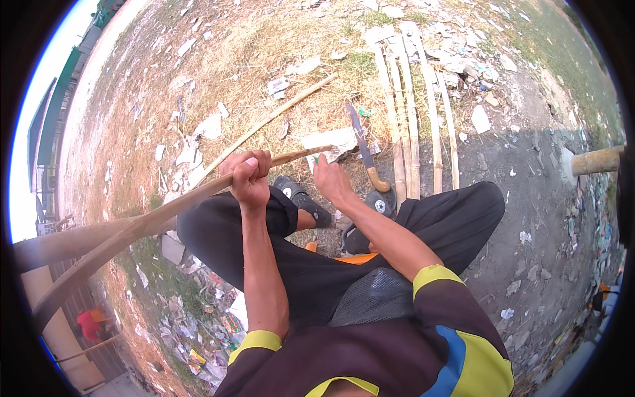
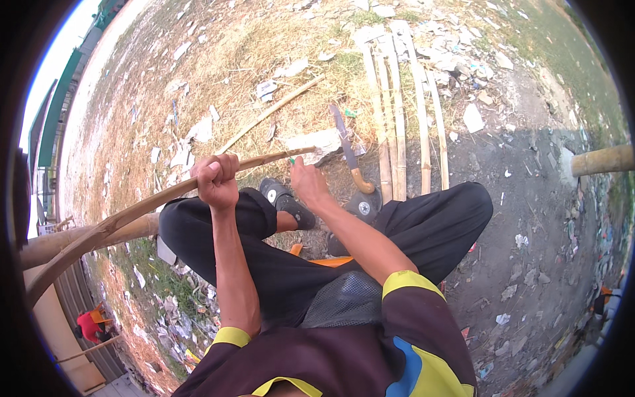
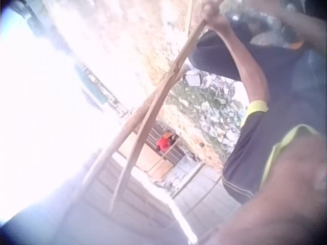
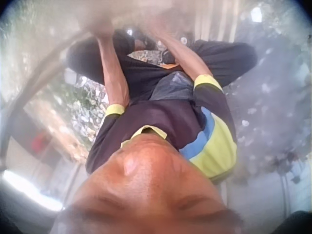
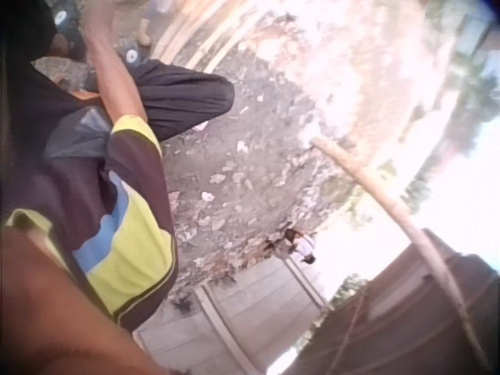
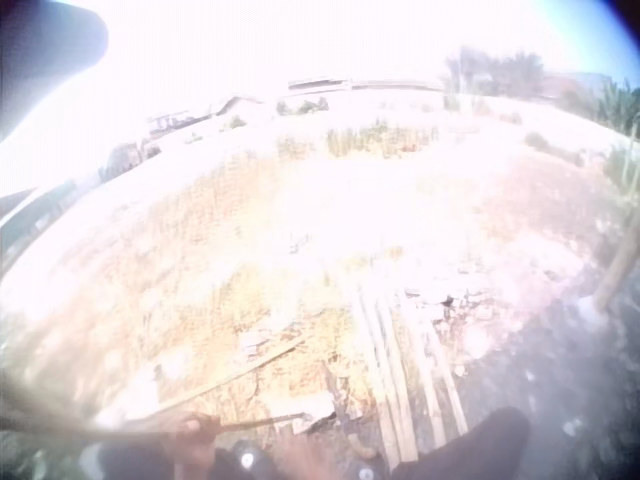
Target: The person sits cross-legged on the ground and uses a small knife to shave the surface of a long bamboo stick. They hold the stick with their left hand and scrape the blade along its length with their right hand, removing thin strips of material.
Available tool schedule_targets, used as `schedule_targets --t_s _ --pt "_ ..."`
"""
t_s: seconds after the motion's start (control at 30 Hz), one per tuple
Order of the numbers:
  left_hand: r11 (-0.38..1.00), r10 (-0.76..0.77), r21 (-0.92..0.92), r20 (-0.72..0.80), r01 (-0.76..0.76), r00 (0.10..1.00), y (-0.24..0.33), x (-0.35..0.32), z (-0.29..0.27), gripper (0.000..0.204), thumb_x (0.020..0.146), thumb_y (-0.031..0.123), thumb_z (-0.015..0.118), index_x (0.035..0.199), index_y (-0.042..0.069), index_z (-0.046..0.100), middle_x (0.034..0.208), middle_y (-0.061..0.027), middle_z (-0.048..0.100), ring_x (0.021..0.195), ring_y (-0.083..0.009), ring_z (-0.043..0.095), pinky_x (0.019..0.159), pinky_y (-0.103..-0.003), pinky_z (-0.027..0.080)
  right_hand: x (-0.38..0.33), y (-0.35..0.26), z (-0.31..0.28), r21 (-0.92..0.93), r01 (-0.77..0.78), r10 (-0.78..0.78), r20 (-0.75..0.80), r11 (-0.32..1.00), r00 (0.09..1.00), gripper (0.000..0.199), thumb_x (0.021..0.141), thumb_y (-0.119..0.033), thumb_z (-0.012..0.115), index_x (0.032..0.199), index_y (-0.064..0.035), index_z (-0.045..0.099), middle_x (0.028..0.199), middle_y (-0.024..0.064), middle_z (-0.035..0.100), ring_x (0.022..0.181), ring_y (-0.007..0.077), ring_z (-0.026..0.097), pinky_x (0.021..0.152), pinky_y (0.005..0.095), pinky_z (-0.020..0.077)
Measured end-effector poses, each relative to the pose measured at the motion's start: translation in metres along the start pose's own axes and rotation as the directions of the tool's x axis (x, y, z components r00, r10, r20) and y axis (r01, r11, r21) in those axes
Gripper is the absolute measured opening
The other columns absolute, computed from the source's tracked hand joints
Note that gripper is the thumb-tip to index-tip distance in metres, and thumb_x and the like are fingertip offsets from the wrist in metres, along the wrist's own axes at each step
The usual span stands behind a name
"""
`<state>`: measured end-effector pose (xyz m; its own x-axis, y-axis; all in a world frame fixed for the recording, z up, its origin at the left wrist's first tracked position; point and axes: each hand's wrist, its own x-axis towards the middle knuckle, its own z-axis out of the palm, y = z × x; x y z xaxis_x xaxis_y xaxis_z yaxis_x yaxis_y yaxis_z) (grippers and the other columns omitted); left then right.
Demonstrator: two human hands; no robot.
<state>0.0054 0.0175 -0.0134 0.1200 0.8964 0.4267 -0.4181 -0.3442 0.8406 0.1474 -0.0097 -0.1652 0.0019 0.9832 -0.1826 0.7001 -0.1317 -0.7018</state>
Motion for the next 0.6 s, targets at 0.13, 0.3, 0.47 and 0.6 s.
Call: schedule_targets --t_s 0.13,0.3,0.47,0.6 --pt "0.998 0.03 -0.051 -0.079 -0.034 0.996 -0.002 0.008 0.004 0.036 0.073 0.005 0.046 0.049 0.009 0.02 0.046 0.0019 0.017 0.04 -0.0094 0.016 0.041 -0.03 0.016 0.019 0.022 0.0 -0.026 -0.035 0.035 0.017 0.999 0.999 0.028 0.095 -0.023 0.044 0.097 0.0045 0.051 0.079 0.032 0.063 0.079 0.0487 0.063 0.07 0.0549 0.0512" --pt "0.998 0.029 -0.048 -0.095 -0.033 0.995 -0.004 0.003 0.001 0.037 0.074 0.005 0.047 0.05 0.01 0.019 0.046 0.0024 0.017 0.041 -0.0094 0.016 0.041 -0.03 0.016 0.014 0.018 0.009 -0.042 -0.068 0.07 0.053 0.997 0.996 0.029 0.095 -0.021 0.043 0.1 0.0048 0.053 0.085 0.0312 0.064 0.083 0.0465 0.064 0.074 0.0539 0.0516" --pt "0.998 0.05 -0.046 -0.071 -0.054 0.996 -0.002 0.004 0.003 0.035 0.073 0.004 0.046 0.05 0.008 0.02 0.045 0.0012 0.018 0.04 -0.0096 0.017 0.041 -0.029 0.017 0.015 0.014 0.0 -0.027 -0.064 0.065 0.073 0.998 0.995 0.032 0.095 -0.024 0.045 0.102 0.0059 0.053 0.085 0.0336 0.063 0.084 0.0464 0.064 0.074 0.0547 0.0505" --pt "1.0 0.027 -0.001 -0.029 -0.027 0.999 0.0 0.009 0.024 0.035 0.07 0.004 0.047 0.049 0.007 0.019 0.045 0.0005 0.019 0.039 -0.0093 0.016 0.039 -0.029 0.015 0.04 0.081 0.014 -0.129 -0.136 0.149 0.089 0.982 0.985 0.029 0.094 -0.02 0.046 0.1 0.0077 0.053 0.086 0.0329 0.063 0.084 0.0469 0.064 0.072 0.0536 0.0517"
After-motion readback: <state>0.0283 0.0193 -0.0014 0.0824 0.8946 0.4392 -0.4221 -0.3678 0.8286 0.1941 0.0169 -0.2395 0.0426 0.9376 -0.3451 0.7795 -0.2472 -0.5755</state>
